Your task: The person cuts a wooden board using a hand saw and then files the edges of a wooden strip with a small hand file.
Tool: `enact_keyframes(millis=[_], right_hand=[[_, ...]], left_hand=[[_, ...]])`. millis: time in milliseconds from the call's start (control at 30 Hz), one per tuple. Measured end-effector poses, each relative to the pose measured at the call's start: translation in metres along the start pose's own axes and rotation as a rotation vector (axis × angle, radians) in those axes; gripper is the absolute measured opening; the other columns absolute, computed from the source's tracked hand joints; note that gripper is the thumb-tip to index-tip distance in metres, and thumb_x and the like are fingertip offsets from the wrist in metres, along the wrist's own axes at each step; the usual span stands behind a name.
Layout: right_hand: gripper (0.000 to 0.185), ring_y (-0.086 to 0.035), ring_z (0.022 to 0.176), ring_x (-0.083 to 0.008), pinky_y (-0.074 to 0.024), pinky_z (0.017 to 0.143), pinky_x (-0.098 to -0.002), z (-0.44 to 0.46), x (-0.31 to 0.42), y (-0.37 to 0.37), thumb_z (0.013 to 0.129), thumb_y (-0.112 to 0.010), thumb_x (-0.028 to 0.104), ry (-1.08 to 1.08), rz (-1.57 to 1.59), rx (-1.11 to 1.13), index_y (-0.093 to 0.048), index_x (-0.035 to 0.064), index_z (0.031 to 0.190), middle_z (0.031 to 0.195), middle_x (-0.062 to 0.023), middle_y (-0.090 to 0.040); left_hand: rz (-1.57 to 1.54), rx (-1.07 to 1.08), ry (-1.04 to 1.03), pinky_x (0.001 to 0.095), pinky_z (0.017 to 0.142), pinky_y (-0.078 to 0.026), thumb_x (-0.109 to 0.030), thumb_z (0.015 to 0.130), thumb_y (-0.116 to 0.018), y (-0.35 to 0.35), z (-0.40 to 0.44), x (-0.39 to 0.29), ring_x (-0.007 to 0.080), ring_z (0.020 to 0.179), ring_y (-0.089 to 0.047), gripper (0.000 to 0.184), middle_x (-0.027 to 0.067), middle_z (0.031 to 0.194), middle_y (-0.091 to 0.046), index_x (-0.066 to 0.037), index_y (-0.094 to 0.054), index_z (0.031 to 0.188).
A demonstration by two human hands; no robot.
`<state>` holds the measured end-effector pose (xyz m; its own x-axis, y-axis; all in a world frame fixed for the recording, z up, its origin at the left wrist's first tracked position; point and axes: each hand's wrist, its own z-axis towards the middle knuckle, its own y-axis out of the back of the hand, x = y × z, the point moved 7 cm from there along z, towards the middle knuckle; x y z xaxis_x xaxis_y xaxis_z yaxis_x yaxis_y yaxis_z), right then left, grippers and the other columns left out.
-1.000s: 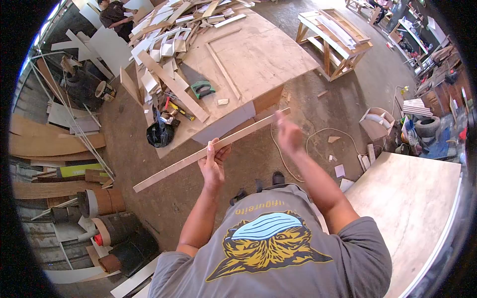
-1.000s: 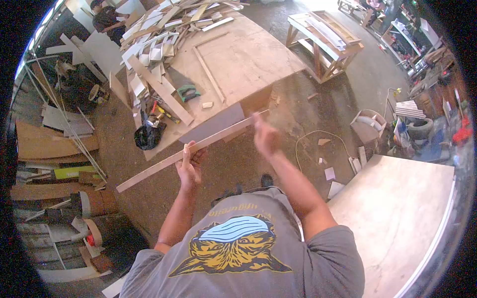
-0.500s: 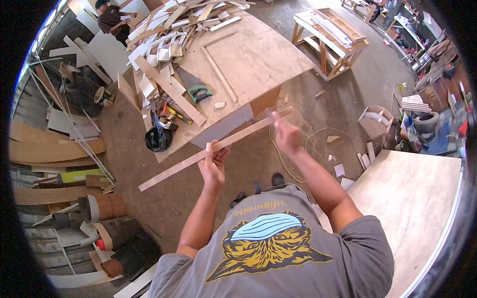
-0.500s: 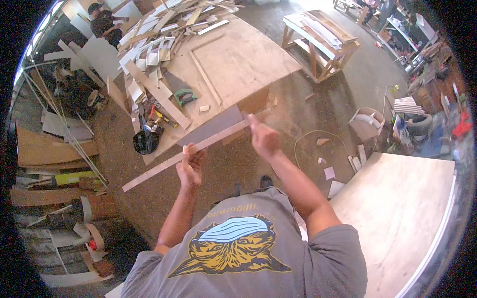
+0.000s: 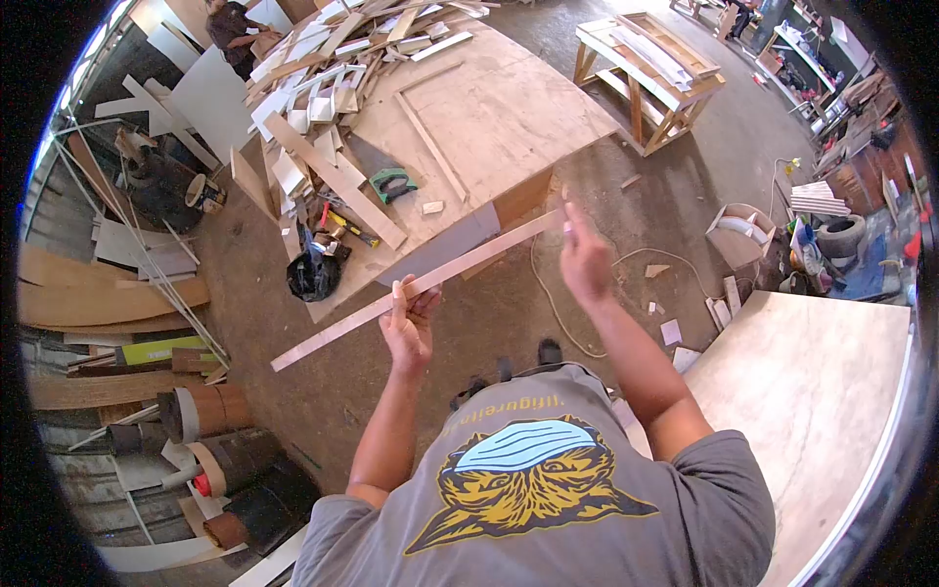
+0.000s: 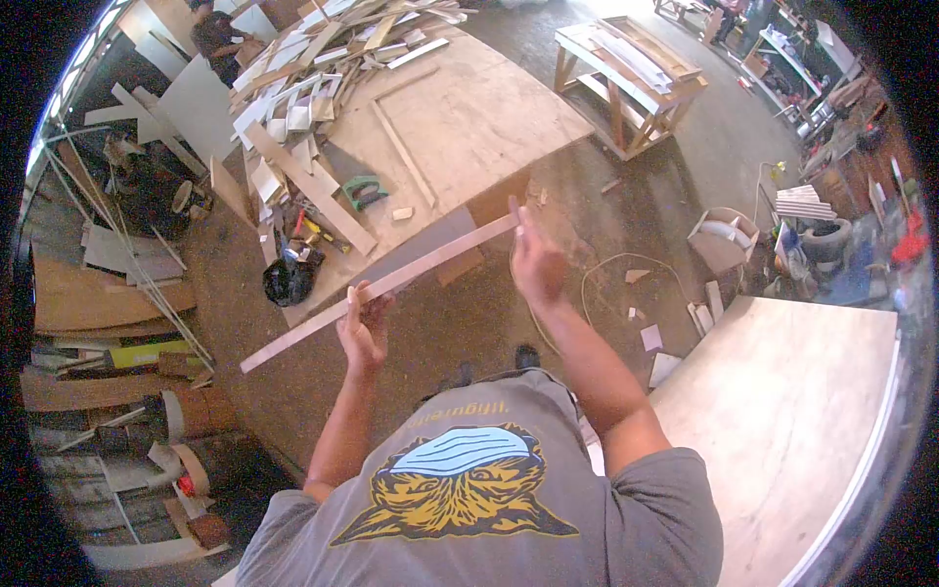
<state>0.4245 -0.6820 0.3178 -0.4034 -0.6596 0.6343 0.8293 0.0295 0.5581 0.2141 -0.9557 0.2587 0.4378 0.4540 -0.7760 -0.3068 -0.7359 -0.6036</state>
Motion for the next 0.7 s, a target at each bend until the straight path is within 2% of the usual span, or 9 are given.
enact_keyframes(millis=[67,133,233,267,400,500,533,633,700], right_hand=[[0.041,-0.072,0.076,-0.0379,-0.0566,0.069,-0.0484,-0.027,0.021,-0.035,0.101,-0.057,0.016,0.065,-0.061,0.257,-0.062,0.0071,0.14,0.092,-0.0207,-0.073],[0.041,-0.071,0.072,-0.0366,-0.0566,0.066,-0.0476,-0.052,0.071,-0.044,0.1,-0.057,0.016,0.223,0.06,0.287,-0.061,0.0047,0.139,0.087,-0.0188,-0.072],[0.041,-0.071,0.071,-0.0354,-0.0563,0.065,-0.0474,-0.07,0.103,-0.055,0.099,-0.058,0.016,0.301,0.135,0.418,-0.06,0.0031,0.138,0.085,-0.0171,-0.072],[0.039,-0.071,0.07,-0.0349,-0.0561,0.064,-0.0473,-0.068,0.1,-0.055,0.1,-0.057,0.016,0.334,0.097,0.413,-0.062,0.0036,0.136,0.083,-0.0166,-0.071],[0.036,-0.071,0.075,-0.0376,-0.0565,0.067,-0.05,-0.036,0.052,-0.049,0.102,-0.054,0.016,0.126,0.021,0.291,-0.063,0.0061,0.136,0.09,-0.0195,-0.073],[0.036,-0.072,0.079,-0.0391,-0.0567,0.069,-0.0515,-0.057,0.089,-0.053,0.102,-0.054,0.015,0.199,0.054,0.446,-0.063,0.0062,0.135,0.101,-0.02,-0.074],[0.036,-0.071,0.082,-0.0386,-0.0559,0.074,-0.0499,-0.064,0.106,-0.056,0.101,-0.056,0.015,0.248,0.183,0.435,-0.064,0.0073,0.135,0.107,-0.0177,-0.075],[0.035,-0.07,0.084,-0.0372,-0.054,0.079,-0.0474,-0.051,0.125,-0.045,0.101,-0.059,0.016,0.365,0.191,0.307,-0.064,0.0092,0.135,0.106,-0.0148,-0.076],[0.027,-0.068,0.083,-0.0356,-0.0523,0.08,-0.0455,-0.042,0.107,-0.046,0.101,-0.061,0.017,0.279,0.206,0.27,-0.066,0.0081,0.125,0.1,-0.013,-0.076]], left_hand=[[0.134,0.003,0.001,0.0413,0.088,-0.063,-0.03,0.107,-0.058,-0.01,-0.003,0.006,0.0264,0.097,-0.074,0.036,0.0156,0.111,-0.072,0.003,-0.064,0.12],[0.194,-0.03,-0.048,0.0419,0.09,-0.063,-0.03,0.108,-0.057,-0.02,-0.004,0.014,0.0255,0.101,-0.073,0.038,0.0154,0.116,-0.07,0.004,-0.064,0.123],[0.175,0.028,-0.027,0.0432,0.092,-0.062,-0.03,0.108,-0.057,-0.029,-0.008,0.02,0.0268,0.102,-0.073,0.04,0.0154,0.118,-0.07,0.004,-0.063,0.128],[0.17,0.052,-0.017,0.0437,0.093,-0.062,-0.03,0.108,-0.056,-0.03,-0.009,0.021,0.0273,0.102,-0.073,0.04,0.0154,0.118,-0.07,0.004,-0.063,0.129],[0.229,0.077,-0.081,0.0434,0.093,-0.062,-0.03,0.109,-0.056,-0.028,-0.011,0.016,0.0277,0.103,-0.073,0.041,0.0166,0.118,-0.07,0.006,-0.063,0.128],[0.321,0.062,-0.113,0.0426,0.091,-0.062,-0.03,0.109,-0.055,-0.028,-0.009,0.016,0.0282,0.103,-0.073,0.042,0.0183,0.117,-0.07,0.007,-0.063,0.128],[0.356,0.083,-0.114,0.0422,0.09,-0.061,-0.03,0.109,-0.055,-0.03,-0.007,0.014,0.0282,0.103,-0.073,0.043,0.0191,0.118,-0.07,0.007,-0.063,0.128],[0.453,0.201,-0.014,0.0396,0.087,-0.061,-0.034,0.109,-0.054,-0.024,0.011,0.005,0.0261,0.099,-0.073,0.044,0.0181,0.113,-0.069,0.006,-0.062,0.126],[0.486,0.242,0.014,0.0381,0.084,-0.061,-0.037,0.109,-0.054,-0.022,0.022,-0.006,0.024,0.092,-0.072,0.045,0.0152,0.105,-0.069,0.005,-0.062,0.123]])
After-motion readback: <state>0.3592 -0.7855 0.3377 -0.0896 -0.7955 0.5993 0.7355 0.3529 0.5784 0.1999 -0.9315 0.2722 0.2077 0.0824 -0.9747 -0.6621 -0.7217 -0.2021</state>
